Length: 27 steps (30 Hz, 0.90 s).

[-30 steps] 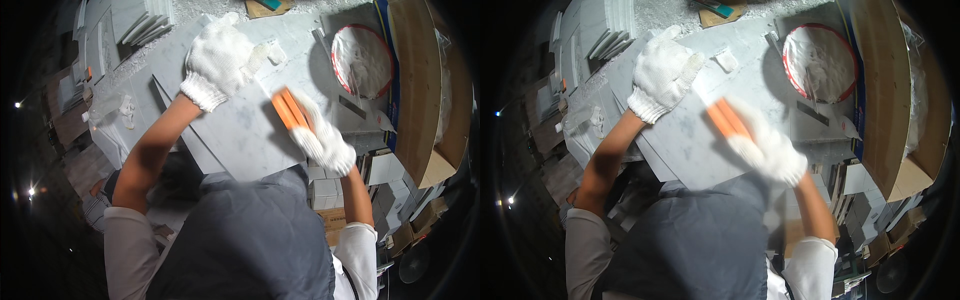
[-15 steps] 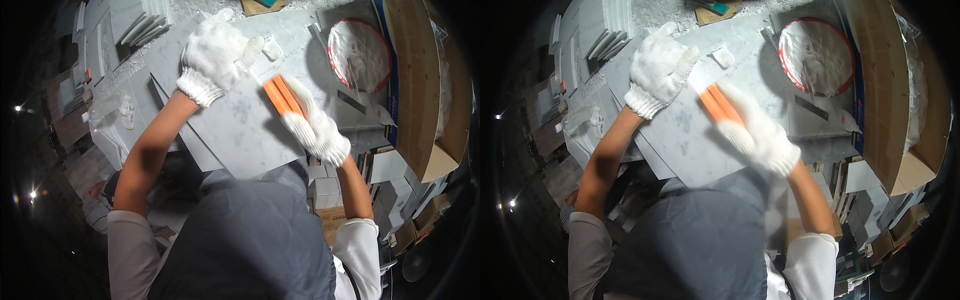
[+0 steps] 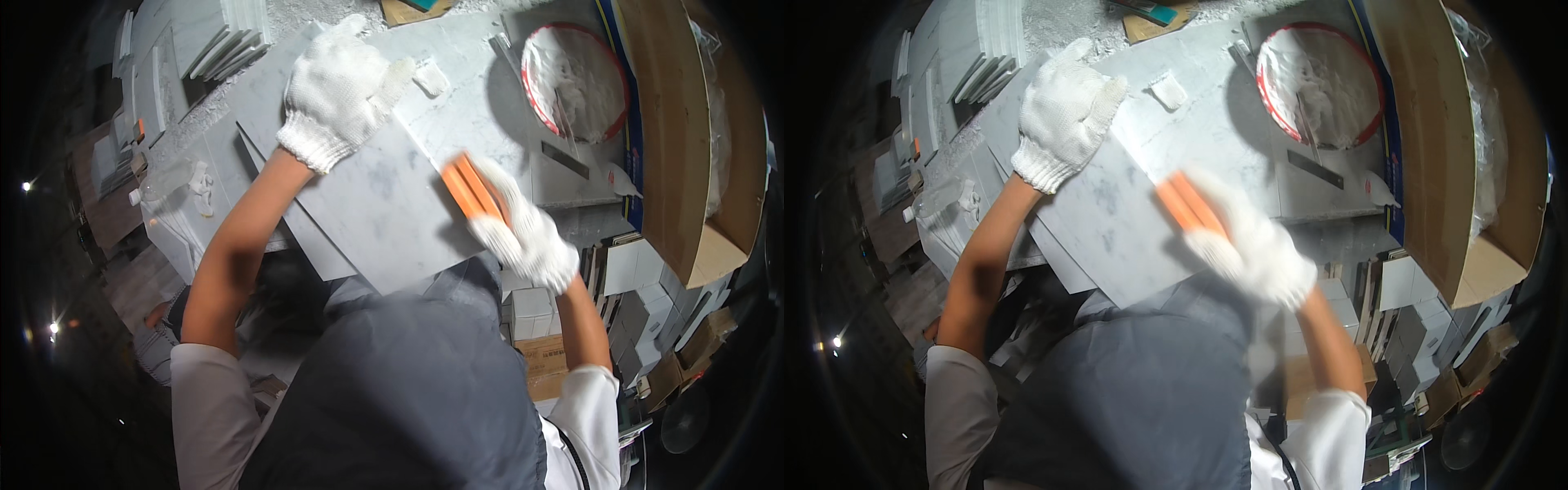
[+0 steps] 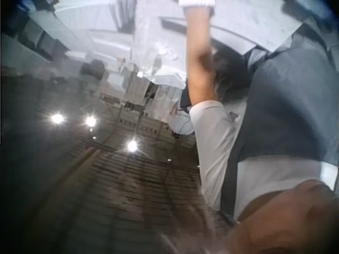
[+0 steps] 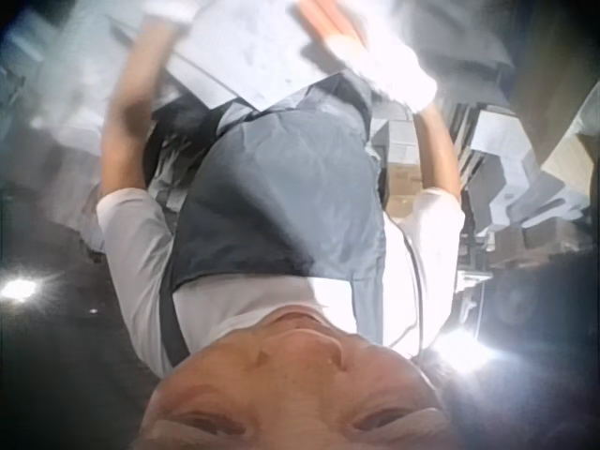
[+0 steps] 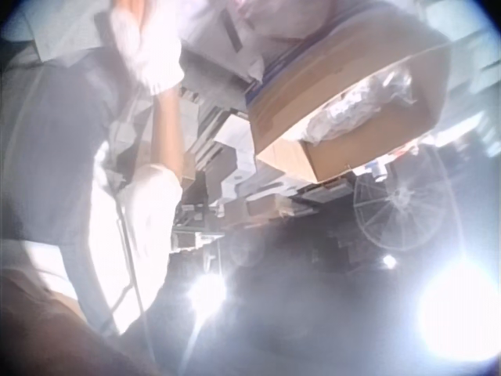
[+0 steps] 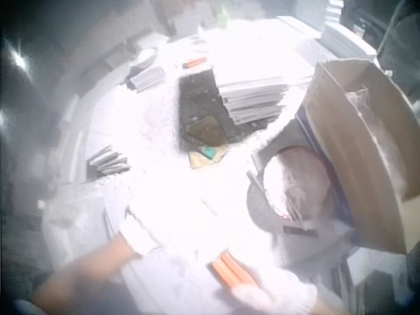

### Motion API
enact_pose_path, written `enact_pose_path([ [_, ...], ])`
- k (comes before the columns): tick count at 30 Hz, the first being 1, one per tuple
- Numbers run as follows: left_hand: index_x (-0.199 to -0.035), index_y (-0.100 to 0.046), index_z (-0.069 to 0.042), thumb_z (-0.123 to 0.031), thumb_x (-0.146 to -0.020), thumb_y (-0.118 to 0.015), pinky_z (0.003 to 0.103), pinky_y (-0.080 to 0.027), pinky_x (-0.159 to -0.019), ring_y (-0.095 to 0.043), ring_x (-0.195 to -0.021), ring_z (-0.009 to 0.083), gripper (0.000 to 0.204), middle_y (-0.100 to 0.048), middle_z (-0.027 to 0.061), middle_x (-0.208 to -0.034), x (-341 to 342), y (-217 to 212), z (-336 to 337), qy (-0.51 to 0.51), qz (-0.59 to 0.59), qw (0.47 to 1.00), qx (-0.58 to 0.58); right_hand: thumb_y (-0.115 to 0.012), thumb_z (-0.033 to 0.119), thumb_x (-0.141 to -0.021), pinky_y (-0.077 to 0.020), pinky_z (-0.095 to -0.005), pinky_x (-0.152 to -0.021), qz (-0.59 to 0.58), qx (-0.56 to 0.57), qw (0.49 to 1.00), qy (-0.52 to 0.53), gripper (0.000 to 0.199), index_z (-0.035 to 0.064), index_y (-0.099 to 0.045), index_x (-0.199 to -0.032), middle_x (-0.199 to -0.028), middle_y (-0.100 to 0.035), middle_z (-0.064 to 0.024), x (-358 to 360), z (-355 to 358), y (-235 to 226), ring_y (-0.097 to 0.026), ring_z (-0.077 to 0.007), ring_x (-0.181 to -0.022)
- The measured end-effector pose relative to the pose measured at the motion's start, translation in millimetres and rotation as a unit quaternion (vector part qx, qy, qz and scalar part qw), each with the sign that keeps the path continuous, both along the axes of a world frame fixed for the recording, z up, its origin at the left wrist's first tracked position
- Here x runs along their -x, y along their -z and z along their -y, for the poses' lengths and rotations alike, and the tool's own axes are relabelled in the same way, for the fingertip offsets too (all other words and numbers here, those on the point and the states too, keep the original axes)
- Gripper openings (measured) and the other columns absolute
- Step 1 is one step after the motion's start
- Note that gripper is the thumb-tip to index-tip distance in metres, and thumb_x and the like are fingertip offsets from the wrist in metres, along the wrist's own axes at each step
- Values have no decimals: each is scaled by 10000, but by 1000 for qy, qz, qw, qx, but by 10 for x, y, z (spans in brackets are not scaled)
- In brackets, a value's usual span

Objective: The person repeatedly scrapes and sands white rectangular stone tiles on a workbench. They use a metal scraper to remove residue and an orange sanding block to smooth edges and surfaces. Finished tiles are stacked on the left side of the bench.

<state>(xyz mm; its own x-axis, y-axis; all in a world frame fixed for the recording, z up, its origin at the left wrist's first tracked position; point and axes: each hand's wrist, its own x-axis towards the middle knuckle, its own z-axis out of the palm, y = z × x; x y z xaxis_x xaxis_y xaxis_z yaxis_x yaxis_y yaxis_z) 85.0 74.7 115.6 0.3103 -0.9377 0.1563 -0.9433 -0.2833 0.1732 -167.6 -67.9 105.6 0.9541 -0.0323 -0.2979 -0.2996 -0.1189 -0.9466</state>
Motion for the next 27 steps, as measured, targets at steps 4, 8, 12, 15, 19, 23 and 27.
enact_pose_path([
  [4, -769, -753, -63, -279, -991, -641, 466, -520, -984, -693, -999, 376, 329, -704, 106, -747, 0, 8, 33, 13, 56, 998, 35, -664, 355, -988, -347, -419, -1187, 25, -54, 997, 38, 737, -20, -362, -1545, -1504, -481, -274, -223, -2, -25, -467, -369, -1417],
  [8, -766, -752, -54, -268, -996, -635, 465, -513, -998, -693, -1011, 369, 335, -719, 102, -764, 5, 10, 16, 14, 27, 998, 48, -650, 378, -984, -343, -427, -1185, 25, -37, 998, 33, 728, 51, -357, -1566, -1507, -465, -261, 64, -36, 8, -450, -385, -1419],
  [12, -789, -766, -59, -271, -994, -637, 458, -512, -999, -684, -1056, 364, 322, -731, 96, -789, 3, 8, 2, 10, 35, 999, 26, -597, 498, -990, -404, -460, -1118, 57, -4, 998, 18, 731, 104, -380, -1566, -1418, -517, -272, -347, 24, -60, -524, -424, -1310],
  [15, -802, -777, -66, -276, -988, -645, 453, -518, -997, -686, -1055, 355, 309, -729, 95, -783, 0, -10, 22, 22, 40, 998, 35, -607, 484, -991, -436, -470, -1077, 50, 8, 998, 26, 733, 91, -376, -1565, -1391, -525, -270, -237, -8, -4, -551, -432, -1264],
  [19, -789, -777, -72, -282, -978, -654, 451, -519, -998, -685, -1061, 351, 308, -729, 89, -775, 22, -47, 33, 17, 28, 999, 41, -686, 433, -943, -478, -456, -1021, 17, 40, 999, 22, 717, 142, -429, -1546, -1352, -536, -252, 484, -13, 15, -578, -433, -1212],
  [23, -810, -769, -69, -269, -965, -664, 459, -519, -1004, -680, -1075, 367, 275, -732, 89, -808, 0, -15, -29, 10, 15, 999, 26, -703, 405, -931, -504, -447, -962, 8, 157, 981, 112, 648, 197, -488, -1506, -1300, -559, -228, 575, -50, 327, -606, -410, -1152],
  [27, -1030, -752, -52, -267, -934, -699, 488, -480, -1062, -649, -1140, 412, 241, -738, 119, -1053, -23, 71, -82, -15, 41, 985, 164, -697, 394, -939, -530, -447, -950, -28, 404, 908, 110, 621, 204, -489, -1493, -1375, -545, -205, 355, -123, 535, -606, -383, -1181],
])
